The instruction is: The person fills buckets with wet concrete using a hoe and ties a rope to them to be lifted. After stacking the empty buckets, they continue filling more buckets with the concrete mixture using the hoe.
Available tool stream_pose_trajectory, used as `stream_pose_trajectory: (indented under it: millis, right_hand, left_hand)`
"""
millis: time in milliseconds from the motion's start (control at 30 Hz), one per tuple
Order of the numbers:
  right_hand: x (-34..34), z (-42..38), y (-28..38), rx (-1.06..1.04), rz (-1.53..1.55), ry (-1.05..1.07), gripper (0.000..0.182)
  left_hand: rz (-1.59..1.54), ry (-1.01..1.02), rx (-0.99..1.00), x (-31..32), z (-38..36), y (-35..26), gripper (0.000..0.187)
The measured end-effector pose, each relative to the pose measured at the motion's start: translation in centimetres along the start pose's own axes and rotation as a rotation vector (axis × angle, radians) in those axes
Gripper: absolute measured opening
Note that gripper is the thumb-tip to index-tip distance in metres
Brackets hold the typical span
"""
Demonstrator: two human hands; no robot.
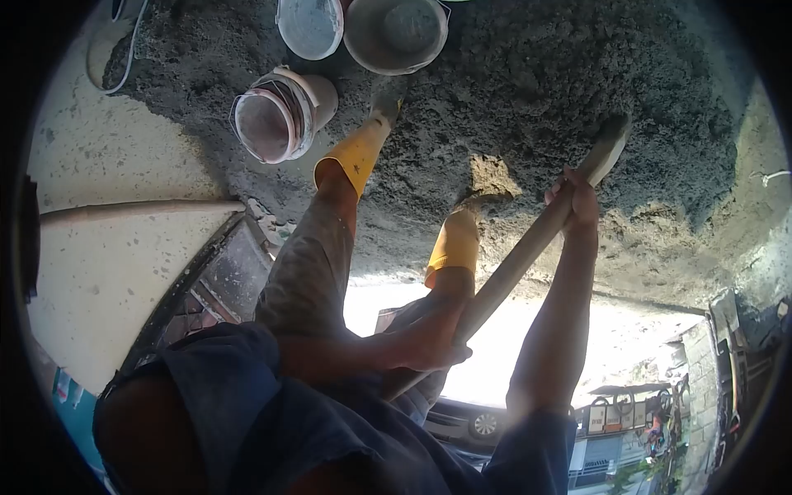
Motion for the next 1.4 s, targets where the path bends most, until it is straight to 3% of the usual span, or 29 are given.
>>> stream_pose_trajectory:
  millis: [67,100,200,267,433,600,700,767,833,867,967,1000,1033,1100,1133,1233,1300,1367,1400]
  right_hand:
    - [2.0,0.7,2.7,-0.123,0.074,0.056,0.013]
    - [0.3,-0.7,-7.1,0.042,0.105,0.129,0.013]
    - [-1.4,-0.7,-6.7,-0.059,0.089,0.034,0.011]
    - [-1.3,-2.4,-8.2,-0.106,0.121,-0.008,0.011]
    - [-0.7,-4.8,-9.7,-0.289,0.143,-0.12,0.015]
    - [-2.0,-13.9,-3.2,-0.4,0.097,-0.2,0.014]
    - [-3.1,-20.3,3.7,-0.586,0.132,-0.204,0.011]
    - [-4.1,-23.9,9.9,-0.636,0.085,-0.259,0.013]
    - [-4.9,-23.9,16.1,-0.712,0.014,-0.262,0.016]
    - [-5.1,-23.0,18.2,-0.74,0.006,-0.264,0.018]
    - [-3.6,-17.8,16.0,-0.635,-0.104,-0.243,0.02]
    - [-2.5,-14.2,10.9,-0.525,-0.067,-0.206,0.019]
    - [-1.1,-10.3,3.8,-0.267,0.017,-0.219,0.014]
    - [-0.2,-6.6,-5.3,-0.042,0.142,-0.126,0.008]
    - [0.5,-6.1,-5.9,0.023,0.246,-0.057,0.008]
    - [1.1,-7.2,-4.8,0.14,0.392,0.091,0.012]
    - [2.1,-9.4,-3.0,0.126,0.455,0.074,0.012]
    - [1.1,-11.3,-4.0,0.142,0.533,-0.002,0.013]
    - [1.7,-11.7,-4.2,0.137,0.635,0.025,0.009]
  left_hand:
    - [-0.344,-0.284,0.067,-0.5,1.7,4.4,0.057]
    - [-0.364,-0.314,-0.115,6.7,-1.5,6.7,0.057]
    - [-0.314,-0.348,-0.101,9.4,1.9,10.8,0.05]
    - [-0.056,-0.415,-0.123,11.2,2.7,13.5,0.046]
    - [0.115,-0.453,-0.129,13.1,4.1,18.9,0.047]
    - [0.147,-0.449,-0.006,13.0,2.8,16.7,0.048]
    - [0.047,-0.417,0.203,10.9,1.2,9.7,0.05]
    - [-0.006,-0.345,0.243,9.9,1.4,6.8,0.05]
    - [-0.054,-0.064,0.211,9.7,3.3,5.0,0.042]
    - [-0.149,-0.082,0.155,7.7,3.3,2.7,0.039]
    - [-0.225,-0.147,0.143,7.1,-0.9,2.1,0.028]
    - [-0.301,-0.108,-0.018,8.6,-4.0,4.8,0.03]
    - [-0.367,-0.067,-0.17,9.3,-6.1,6.3,0.032]
    - [-0.353,-0.05,-0.176,8.4,-9.0,5.1,0.04]
    - [-0.351,-0.046,-0.177,7.0,-10.2,4.3,0.049]
    - [-0.34,0.023,-0.146,3.3,-12.8,-1.8,0.05]
    - [-0.155,0.04,0.036,0.4,-14.1,-4.7,0.052]
    - [-0.161,0.069,0.221,-2.7,-16.0,-6.6,0.054]
    - [-0.076,0.15,0.105,-4.3,-17.1,-7.1,0.053]
Point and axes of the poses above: each hand's wrist, its own z-axis towards the middle knuckle, its own x-axis out of the palm, y = z × x, the point moved 8 cm from there along z, towards the middle knuckle, and after that the axes turned 3 degrees about -y, right-handed, at the moved point
